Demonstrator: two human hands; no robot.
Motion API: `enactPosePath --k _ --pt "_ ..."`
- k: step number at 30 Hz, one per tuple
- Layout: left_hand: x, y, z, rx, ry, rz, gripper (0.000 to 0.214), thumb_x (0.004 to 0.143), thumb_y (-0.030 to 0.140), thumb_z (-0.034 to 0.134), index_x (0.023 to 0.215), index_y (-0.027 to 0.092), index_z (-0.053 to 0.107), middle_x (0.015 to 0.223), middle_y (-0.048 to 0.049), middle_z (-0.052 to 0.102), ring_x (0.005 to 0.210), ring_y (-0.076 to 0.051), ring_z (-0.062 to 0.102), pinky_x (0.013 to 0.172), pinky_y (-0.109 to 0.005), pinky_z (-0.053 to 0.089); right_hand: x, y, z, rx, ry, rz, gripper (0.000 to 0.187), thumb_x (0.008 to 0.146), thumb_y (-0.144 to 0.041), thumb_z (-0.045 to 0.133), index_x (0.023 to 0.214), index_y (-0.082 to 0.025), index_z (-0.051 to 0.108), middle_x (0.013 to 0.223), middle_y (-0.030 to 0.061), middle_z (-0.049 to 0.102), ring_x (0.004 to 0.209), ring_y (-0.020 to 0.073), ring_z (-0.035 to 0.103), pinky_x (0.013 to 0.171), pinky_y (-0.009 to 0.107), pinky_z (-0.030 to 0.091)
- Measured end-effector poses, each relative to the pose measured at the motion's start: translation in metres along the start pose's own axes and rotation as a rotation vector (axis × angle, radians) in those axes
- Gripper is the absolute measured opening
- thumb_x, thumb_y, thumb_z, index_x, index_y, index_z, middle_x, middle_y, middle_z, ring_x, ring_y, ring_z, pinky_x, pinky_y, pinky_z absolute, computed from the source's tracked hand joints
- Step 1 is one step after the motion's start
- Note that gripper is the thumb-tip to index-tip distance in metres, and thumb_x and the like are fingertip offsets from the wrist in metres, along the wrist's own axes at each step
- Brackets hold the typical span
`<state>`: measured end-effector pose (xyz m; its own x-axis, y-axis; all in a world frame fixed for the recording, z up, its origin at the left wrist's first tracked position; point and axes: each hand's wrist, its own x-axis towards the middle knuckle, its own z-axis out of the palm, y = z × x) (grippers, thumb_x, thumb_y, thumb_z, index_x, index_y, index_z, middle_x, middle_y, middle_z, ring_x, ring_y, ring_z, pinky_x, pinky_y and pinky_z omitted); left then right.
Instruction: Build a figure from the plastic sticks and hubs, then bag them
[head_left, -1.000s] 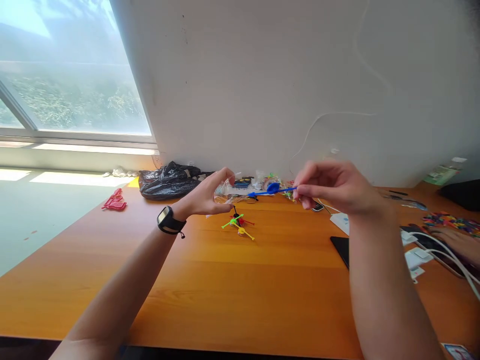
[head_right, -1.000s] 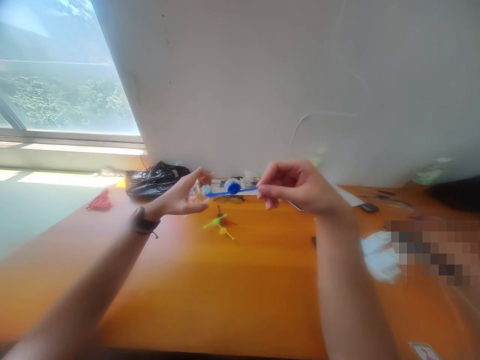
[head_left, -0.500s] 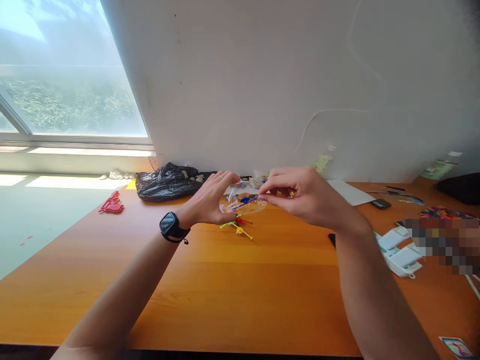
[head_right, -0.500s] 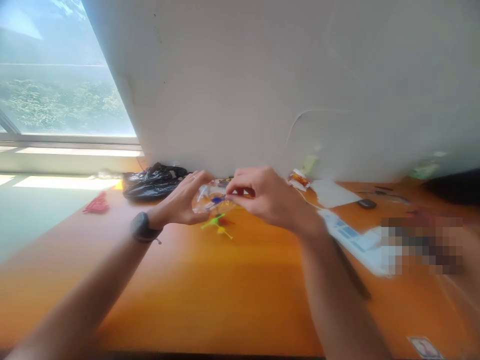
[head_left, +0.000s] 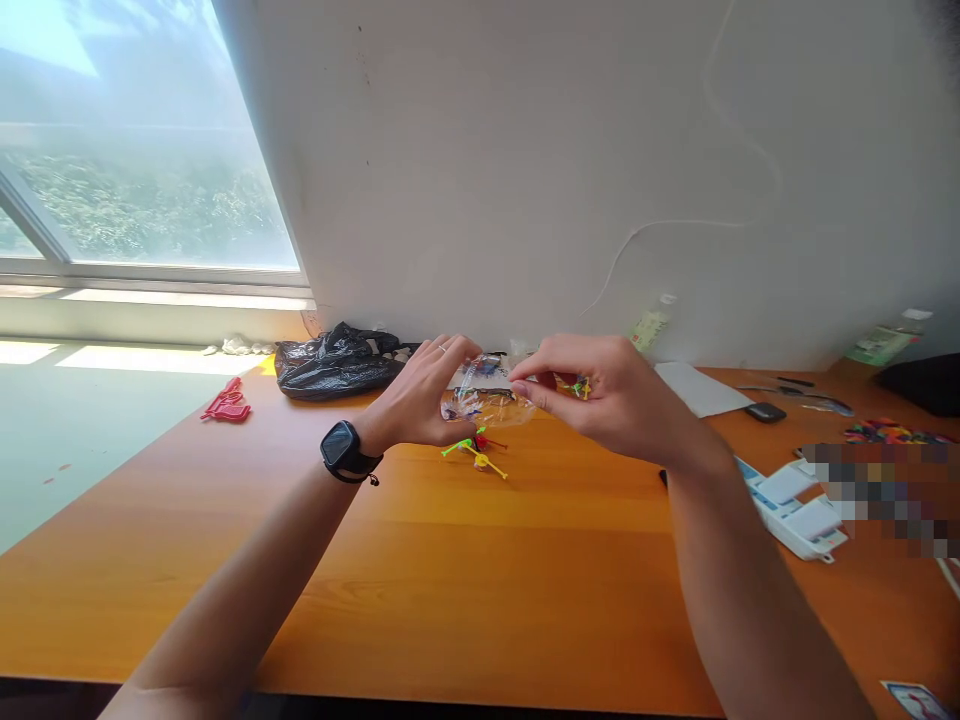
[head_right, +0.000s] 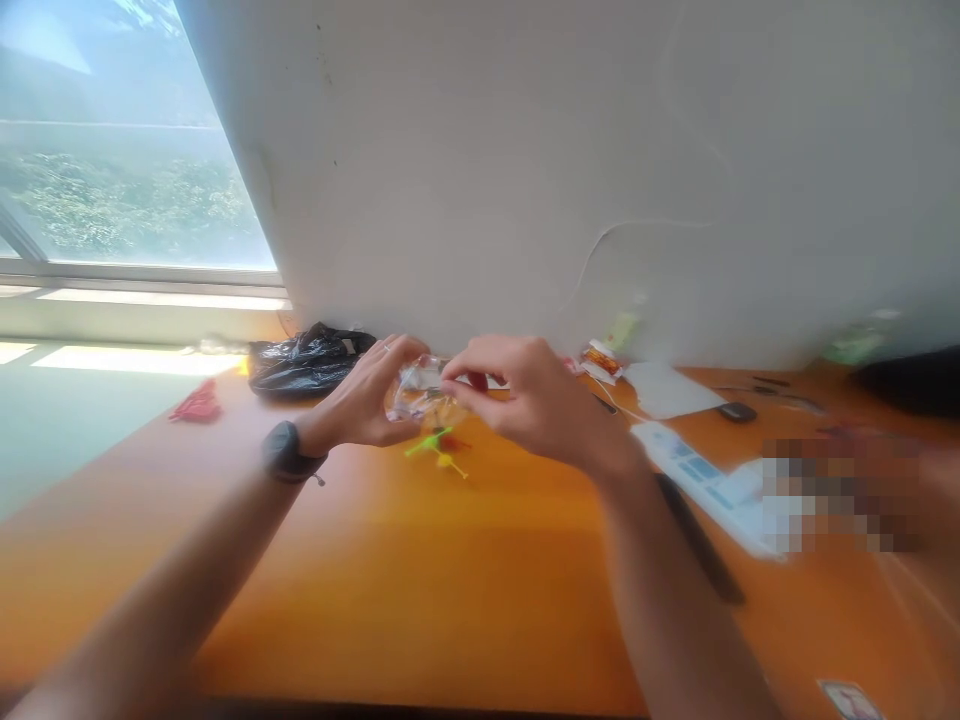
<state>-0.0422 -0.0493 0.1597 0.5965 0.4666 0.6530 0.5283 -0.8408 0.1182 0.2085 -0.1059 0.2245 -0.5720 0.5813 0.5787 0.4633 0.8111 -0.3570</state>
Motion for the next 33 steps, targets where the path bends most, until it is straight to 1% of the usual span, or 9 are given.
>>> enactPosePath --k 3,7,9,13,17,20,24,28,33 --pt "0.0 -0.001 0.0 0.004 -0.005 -0.006 0.055 0.072 0.034 0.071 0.12 0.023 0.046 0.112 -0.0075 0.06 0.099 -0.027 0.056 0.089 -0.042 0.044 0.001 0.002 0.001 -0.026 0.067 0.088 0.021 0.097 -0.037 0.064 0.091 -0.022 0.077 0.077 0.0034 0.068 0.07 0.0176 0.055 0.065 0.032 0.04" --pt "-0.002 -0.007 -0.002 0.003 0.0 -0.027 0.053 0.073 0.034 0.07 0.119 0.023 0.046 0.11 -0.008 0.059 0.098 -0.027 0.056 0.087 -0.042 0.045 0.007 0.029 0.008 -0.108 0.345 0.255 0.022 0.091 -0.035 0.062 0.076 -0.021 0.068 0.066 0.0025 0.06 0.063 0.0169 0.049 0.059 0.031 0.036" --pt "-0.003 -0.012 -0.003 -0.001 0.014 -0.05 0.051 0.073 0.032 0.069 0.118 0.023 0.046 0.109 -0.0079 0.059 0.097 -0.027 0.056 0.087 -0.042 0.045 0.009 0.051 0.011 -0.155 0.329 0.351 0.022 0.088 -0.034 0.061 0.07 -0.02 0.063 0.063 0.002 0.057 0.061 0.0164 0.048 0.056 0.031 0.033" --pt "-0.007 -0.022 -0.004 -0.047 0.023 -0.104 0.05 0.074 0.03 0.07 0.117 0.025 0.045 0.108 -0.0069 0.061 0.093 -0.024 0.057 0.084 -0.039 0.047 0.007 0.093 0.024 -0.153 -0.261 0.475 0.023 0.084 -0.038 0.063 0.071 -0.019 0.066 0.07 0.0032 0.066 0.064 0.0164 0.055 0.057 0.029 0.034" --pt "-0.008 -0.027 -0.004 -0.073 0.011 -0.132 0.049 0.075 0.03 0.072 0.115 0.025 0.045 0.108 -0.0064 0.062 0.091 -0.022 0.058 0.082 -0.038 0.048 0.005 0.116 0.06 -0.07 -0.821 0.482 0.03 0.078 -0.047 0.075 0.084 -0.018 0.076 0.09 0.0074 0.077 0.077 0.0199 0.065 0.063 0.028 0.04" --pt "-0.009 -0.028 -0.003 -0.061 0.009 -0.136 0.05 0.074 0.03 0.073 0.116 0.024 0.045 0.106 -0.0057 0.061 0.091 -0.022 0.057 0.083 -0.037 0.047 0.003 0.124 0.096 -0.039 -1.055 0.488 0.038 0.074 -0.053 0.079 0.083 -0.016 0.077 0.089 0.0076 0.077 0.079 0.0211 0.066 0.062 0.028 0.04" --pt "-0.009 -0.028 -0.002 -0.049 0.003 -0.113 0.05 0.074 0.03 0.072 0.115 0.024 0.045 0.108 -0.0064 0.061 0.093 -0.023 0.057 0.083 -0.038 0.046 0.001 0.129 0.123 0.008 -1.146 0.485 0.022 0.07 -0.037 0.078 0.072 -0.016 0.073 0.08 0.0058 0.075 0.075 0.0197 0.064 0.061 0.028 0.039" --pt "-0.009 -0.029 -0.002 -0.036 0.0 -0.099 0.048 0.074 0.03 0.07 0.114 0.023 0.045 0.107 -0.0064 0.061 0.094 -0.024 0.058 0.083 -0.037 0.045 0.004 0.121 0.098 0.077 -1.108 0.486 0.012 0.072 -0.029 0.073 0.075 -0.017 0.072 0.077 0.0043 0.075 0.073 0.0187 0.064 0.06 0.027 0.04" --pt "-0.01 -0.032 -0.001 -0.03 -0.005 -0.096 0.046 0.073 0.029 0.069 0.112 0.023 0.045 0.11 -0.007 0.062 0.095 -0.024 0.058 0.083 -0.037 0.045 0.004 0.091 0.02 0.175 -0.896 0.42 0.015 0.082 -0.034 0.07 0.084 -0.018 0.073 0.084 0.0041 0.076 0.079 0.0188 0.068 0.065 0.026 0.046"
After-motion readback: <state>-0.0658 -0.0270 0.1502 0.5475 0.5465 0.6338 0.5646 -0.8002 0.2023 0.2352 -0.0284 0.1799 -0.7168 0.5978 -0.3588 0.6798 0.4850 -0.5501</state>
